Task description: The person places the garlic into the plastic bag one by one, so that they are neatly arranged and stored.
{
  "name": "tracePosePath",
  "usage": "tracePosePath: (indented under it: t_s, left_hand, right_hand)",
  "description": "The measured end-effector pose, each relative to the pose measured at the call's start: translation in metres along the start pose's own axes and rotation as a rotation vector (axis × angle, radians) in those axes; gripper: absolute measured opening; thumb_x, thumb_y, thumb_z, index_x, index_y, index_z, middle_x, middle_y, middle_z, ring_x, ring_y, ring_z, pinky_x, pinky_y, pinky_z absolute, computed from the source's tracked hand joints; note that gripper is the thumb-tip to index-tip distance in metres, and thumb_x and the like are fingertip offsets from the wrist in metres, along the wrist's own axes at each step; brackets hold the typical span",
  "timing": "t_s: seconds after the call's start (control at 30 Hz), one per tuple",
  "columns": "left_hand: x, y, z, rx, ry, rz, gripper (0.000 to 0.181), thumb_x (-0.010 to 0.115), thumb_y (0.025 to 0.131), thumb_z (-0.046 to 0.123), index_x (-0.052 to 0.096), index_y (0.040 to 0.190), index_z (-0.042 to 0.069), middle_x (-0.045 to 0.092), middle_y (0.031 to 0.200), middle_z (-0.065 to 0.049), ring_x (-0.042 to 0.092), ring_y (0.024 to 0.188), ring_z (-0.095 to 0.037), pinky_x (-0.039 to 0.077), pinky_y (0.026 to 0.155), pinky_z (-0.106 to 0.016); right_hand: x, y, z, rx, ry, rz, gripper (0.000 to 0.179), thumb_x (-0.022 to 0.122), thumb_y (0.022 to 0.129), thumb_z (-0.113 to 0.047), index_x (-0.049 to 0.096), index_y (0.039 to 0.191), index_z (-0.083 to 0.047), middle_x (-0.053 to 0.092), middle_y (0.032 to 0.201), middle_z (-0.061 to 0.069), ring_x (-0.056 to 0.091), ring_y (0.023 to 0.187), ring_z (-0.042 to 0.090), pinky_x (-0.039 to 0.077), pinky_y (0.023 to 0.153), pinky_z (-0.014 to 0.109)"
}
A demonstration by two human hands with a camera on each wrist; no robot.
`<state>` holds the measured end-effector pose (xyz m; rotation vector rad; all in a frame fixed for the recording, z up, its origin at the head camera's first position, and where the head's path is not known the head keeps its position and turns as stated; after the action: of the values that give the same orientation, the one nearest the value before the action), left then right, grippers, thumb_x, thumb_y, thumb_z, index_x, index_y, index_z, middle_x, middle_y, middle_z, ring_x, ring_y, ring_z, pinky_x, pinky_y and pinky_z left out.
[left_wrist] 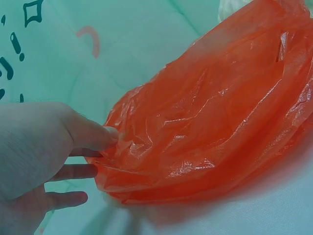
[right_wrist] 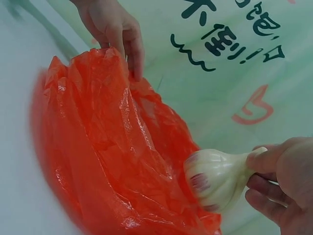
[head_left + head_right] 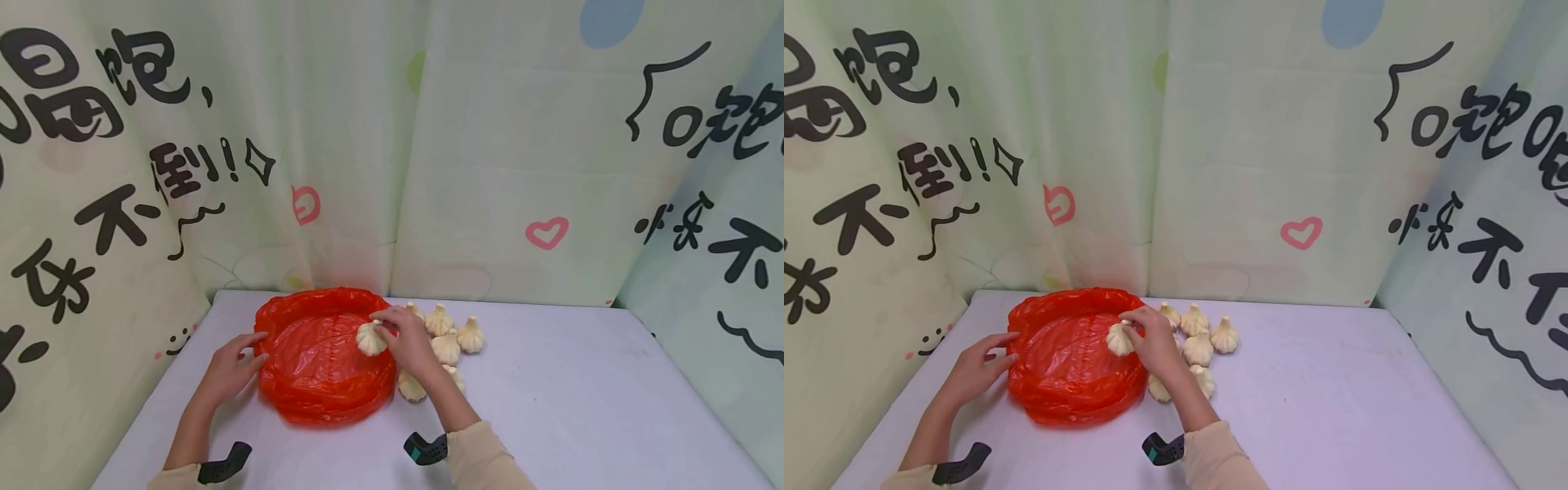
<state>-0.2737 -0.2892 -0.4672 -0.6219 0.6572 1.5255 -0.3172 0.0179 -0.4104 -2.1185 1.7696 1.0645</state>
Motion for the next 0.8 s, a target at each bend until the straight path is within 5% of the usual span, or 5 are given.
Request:
tracePosePath:
  t_s: [0.8]
  left_hand:
    - [-0.001, 0.0, 0.002, 0.003, -0.007, 0.011, 0.05, 0.063, 0.092, 0.018, 0.049, 0.139, 0.008, 0.051, 0.137, -0.021, 0.047, 0.126, -0.04, 0.048, 0.099, -0.055]
  right_hand:
    - [0.021, -0.006, 0.007, 0.035, -0.005, -0.08, 0.026, 0.068, 0.089, -0.014, 0.071, 0.114, -0.02, 0.067, 0.109, -0.002, 0.06, 0.103, 0.017, 0.057, 0.09, 0.033]
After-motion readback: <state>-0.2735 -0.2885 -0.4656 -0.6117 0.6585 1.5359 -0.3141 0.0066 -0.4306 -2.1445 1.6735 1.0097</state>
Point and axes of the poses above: each hand's wrist, its own y-axis towards the middle knuckle, its own x-axis out of the palm, z = x × y, the point moved 7 cm from there along y, towards the middle knuckle
